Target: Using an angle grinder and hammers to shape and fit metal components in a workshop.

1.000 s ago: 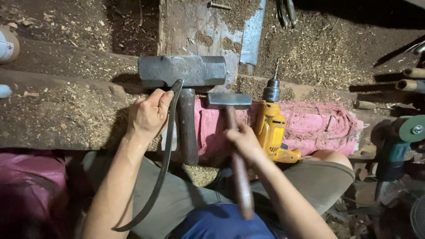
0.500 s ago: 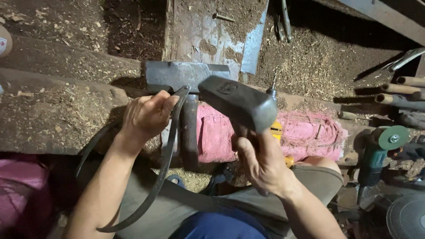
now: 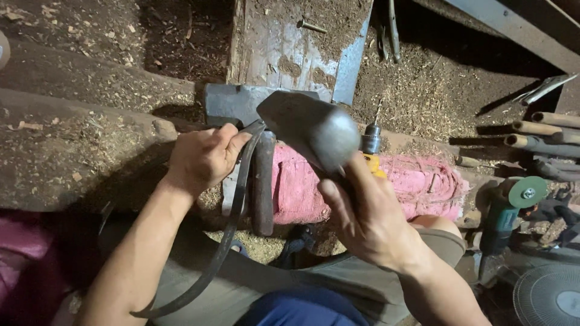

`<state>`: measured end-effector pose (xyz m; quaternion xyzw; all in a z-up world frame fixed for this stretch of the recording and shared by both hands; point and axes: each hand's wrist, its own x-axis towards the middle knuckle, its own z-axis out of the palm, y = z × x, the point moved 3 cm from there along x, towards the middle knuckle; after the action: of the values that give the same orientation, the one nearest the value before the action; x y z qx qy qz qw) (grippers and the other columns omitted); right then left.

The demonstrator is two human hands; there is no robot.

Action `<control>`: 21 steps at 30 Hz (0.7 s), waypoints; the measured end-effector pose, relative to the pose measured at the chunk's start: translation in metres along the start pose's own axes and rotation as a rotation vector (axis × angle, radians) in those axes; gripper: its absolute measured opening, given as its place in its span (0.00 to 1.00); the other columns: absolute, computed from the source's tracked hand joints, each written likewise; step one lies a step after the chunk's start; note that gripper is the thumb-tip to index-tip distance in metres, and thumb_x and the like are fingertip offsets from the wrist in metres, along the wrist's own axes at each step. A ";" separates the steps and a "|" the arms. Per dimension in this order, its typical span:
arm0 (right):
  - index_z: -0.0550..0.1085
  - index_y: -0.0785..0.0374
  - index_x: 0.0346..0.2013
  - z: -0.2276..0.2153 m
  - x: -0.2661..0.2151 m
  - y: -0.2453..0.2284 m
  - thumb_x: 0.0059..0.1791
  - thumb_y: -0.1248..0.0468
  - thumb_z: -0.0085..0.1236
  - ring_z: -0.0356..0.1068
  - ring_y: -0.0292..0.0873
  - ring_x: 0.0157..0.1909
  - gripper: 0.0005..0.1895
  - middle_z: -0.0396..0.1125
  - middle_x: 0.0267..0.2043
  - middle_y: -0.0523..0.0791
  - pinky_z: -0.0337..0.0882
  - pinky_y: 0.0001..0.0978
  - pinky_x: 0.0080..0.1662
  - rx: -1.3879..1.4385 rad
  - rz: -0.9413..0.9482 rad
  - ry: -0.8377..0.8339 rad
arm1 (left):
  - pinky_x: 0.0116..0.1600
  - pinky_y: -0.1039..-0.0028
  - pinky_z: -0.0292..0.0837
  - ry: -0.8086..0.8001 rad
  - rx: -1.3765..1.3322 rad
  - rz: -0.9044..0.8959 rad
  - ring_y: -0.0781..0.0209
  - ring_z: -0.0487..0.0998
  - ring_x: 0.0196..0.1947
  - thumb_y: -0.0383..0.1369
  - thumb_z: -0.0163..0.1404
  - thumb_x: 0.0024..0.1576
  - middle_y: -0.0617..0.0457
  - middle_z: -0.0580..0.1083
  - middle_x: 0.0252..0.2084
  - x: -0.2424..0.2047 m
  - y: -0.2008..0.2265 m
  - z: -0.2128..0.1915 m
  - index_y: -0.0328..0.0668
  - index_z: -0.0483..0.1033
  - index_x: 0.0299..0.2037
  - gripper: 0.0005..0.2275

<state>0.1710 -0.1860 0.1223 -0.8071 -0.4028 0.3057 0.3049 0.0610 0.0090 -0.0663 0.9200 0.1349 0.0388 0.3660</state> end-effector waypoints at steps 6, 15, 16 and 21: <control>0.55 0.55 0.70 0.013 0.033 0.006 0.58 0.59 0.44 0.64 0.44 0.17 0.24 0.68 0.20 0.50 0.65 0.39 0.23 -0.072 0.289 -0.155 | 0.19 0.64 0.67 0.168 0.037 0.112 0.53 0.74 0.14 0.40 0.49 0.67 0.51 0.72 0.17 -0.002 0.006 -0.005 0.46 0.73 0.32 0.13; 0.59 0.61 0.67 0.004 0.003 0.016 0.60 0.59 0.42 0.67 0.37 0.19 0.21 0.67 0.23 0.45 0.68 0.33 0.24 -0.018 0.062 -0.040 | 0.17 0.66 0.66 0.106 -0.021 0.110 0.55 0.74 0.14 0.40 0.47 0.68 0.50 0.72 0.17 -0.002 -0.003 0.005 0.43 0.72 0.31 0.14; 0.57 0.61 0.68 0.014 0.014 0.026 0.59 0.59 0.42 0.67 0.37 0.18 0.23 0.67 0.22 0.45 0.69 0.33 0.25 -0.041 0.117 -0.083 | 0.17 0.67 0.65 0.149 0.026 0.150 0.55 0.74 0.14 0.39 0.47 0.68 0.50 0.73 0.18 -0.001 -0.001 0.001 0.44 0.72 0.31 0.14; 0.57 0.56 0.70 -0.005 0.027 0.001 0.58 0.58 0.42 0.65 0.40 0.18 0.25 0.67 0.23 0.47 0.68 0.38 0.22 -0.007 0.322 -0.116 | 0.17 0.64 0.63 0.078 0.041 0.097 0.55 0.71 0.11 0.39 0.47 0.67 0.51 0.72 0.16 -0.001 -0.010 0.005 0.44 0.73 0.31 0.13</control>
<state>0.1884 -0.1650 0.1179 -0.8432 -0.2865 0.3951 0.2253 0.0585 0.0125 -0.0765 0.9305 0.1052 0.0894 0.3394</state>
